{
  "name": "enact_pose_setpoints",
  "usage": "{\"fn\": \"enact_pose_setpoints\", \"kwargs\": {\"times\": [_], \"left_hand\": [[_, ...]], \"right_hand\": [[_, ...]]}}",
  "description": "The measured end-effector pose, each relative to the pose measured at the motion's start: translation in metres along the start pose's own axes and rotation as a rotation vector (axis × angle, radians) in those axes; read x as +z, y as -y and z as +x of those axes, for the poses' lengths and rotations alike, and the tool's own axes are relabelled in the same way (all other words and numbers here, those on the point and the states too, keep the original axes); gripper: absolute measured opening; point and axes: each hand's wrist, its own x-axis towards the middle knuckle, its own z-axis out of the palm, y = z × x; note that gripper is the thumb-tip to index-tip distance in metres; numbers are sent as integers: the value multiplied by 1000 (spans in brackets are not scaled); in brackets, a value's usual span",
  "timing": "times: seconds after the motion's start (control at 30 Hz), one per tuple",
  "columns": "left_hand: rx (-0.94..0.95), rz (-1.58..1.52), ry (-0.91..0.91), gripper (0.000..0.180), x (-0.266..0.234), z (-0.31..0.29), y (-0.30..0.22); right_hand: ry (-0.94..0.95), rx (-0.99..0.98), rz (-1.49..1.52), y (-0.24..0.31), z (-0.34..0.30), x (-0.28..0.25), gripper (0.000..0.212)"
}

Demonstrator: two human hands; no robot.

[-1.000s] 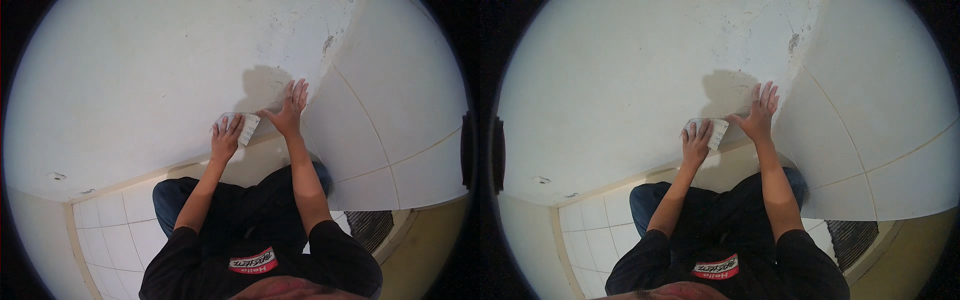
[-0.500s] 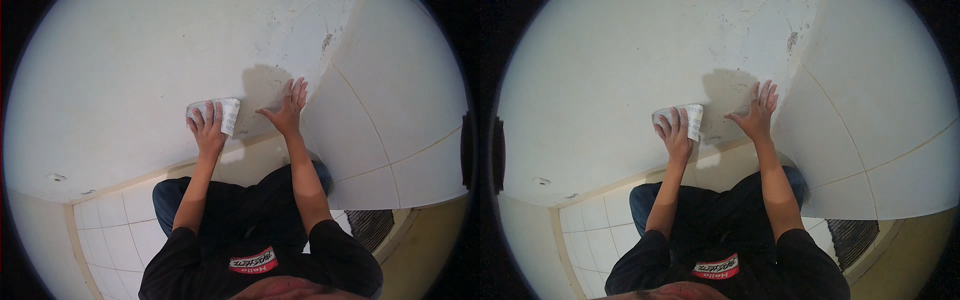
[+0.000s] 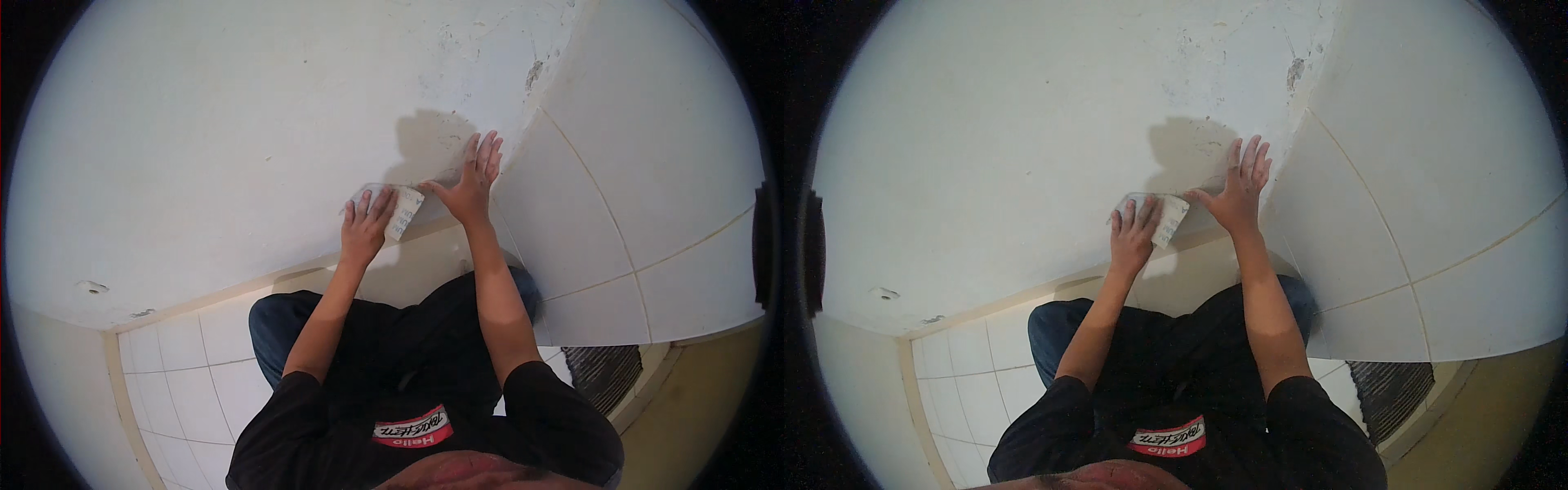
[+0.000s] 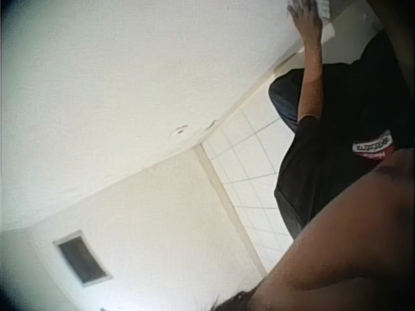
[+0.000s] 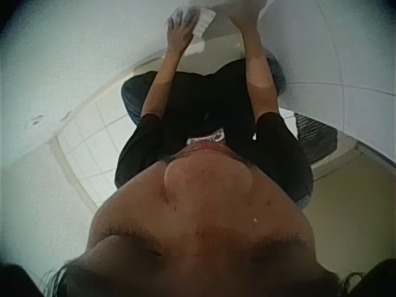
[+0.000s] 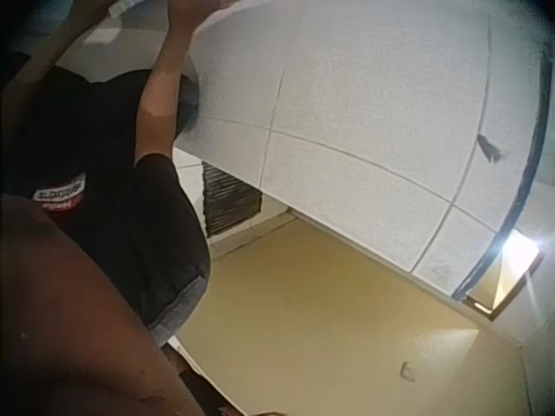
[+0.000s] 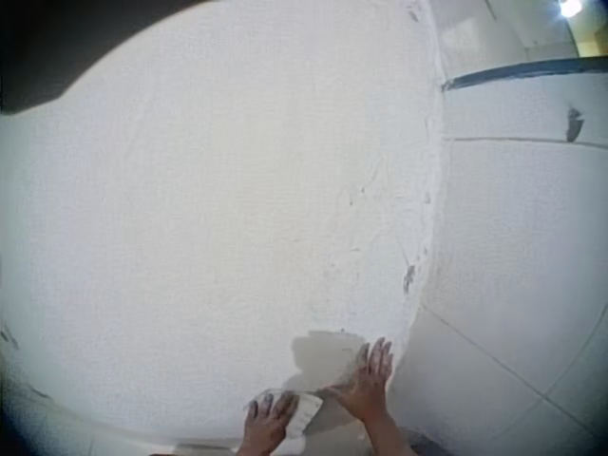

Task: The person sands a wall with sandpaper.

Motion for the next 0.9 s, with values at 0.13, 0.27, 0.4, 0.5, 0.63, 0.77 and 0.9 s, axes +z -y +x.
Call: {"fn": "enact_pose_setpoints", "kwargs": {"times": [0.13, 0.27, 0.4, 0.5, 0.63, 0.77, 0.9], "left_hand": [[-39, 64, -144, 60, -14, 10, 21], [-153, -7, -320, 56, -34, 23, 28], [-197, -99, -308, 57, -37, 24, 20], [-151, -64, -274, 59, -23, 17, 14], [-130, 35, -92, 63, -6, 6, -3], [-65, -7, 0, 64, -1, 0, -13], [-37, 4, 11, 62, 0, 0, -4]], "right_hand": [[0, -1, -7, 2, 2, 0, 136], [10, 10, -27, 1, 1, -4, 136], [1, 0, -32, 2, 1, -3, 136], [-3, -4, -24, 4, 2, -1, 136], [11, -3, -35, 3, 1, -1, 137], [8, -2, -19, 1, 0, -1, 133], [10, -10, -23, 3, 1, -2, 133]]}}
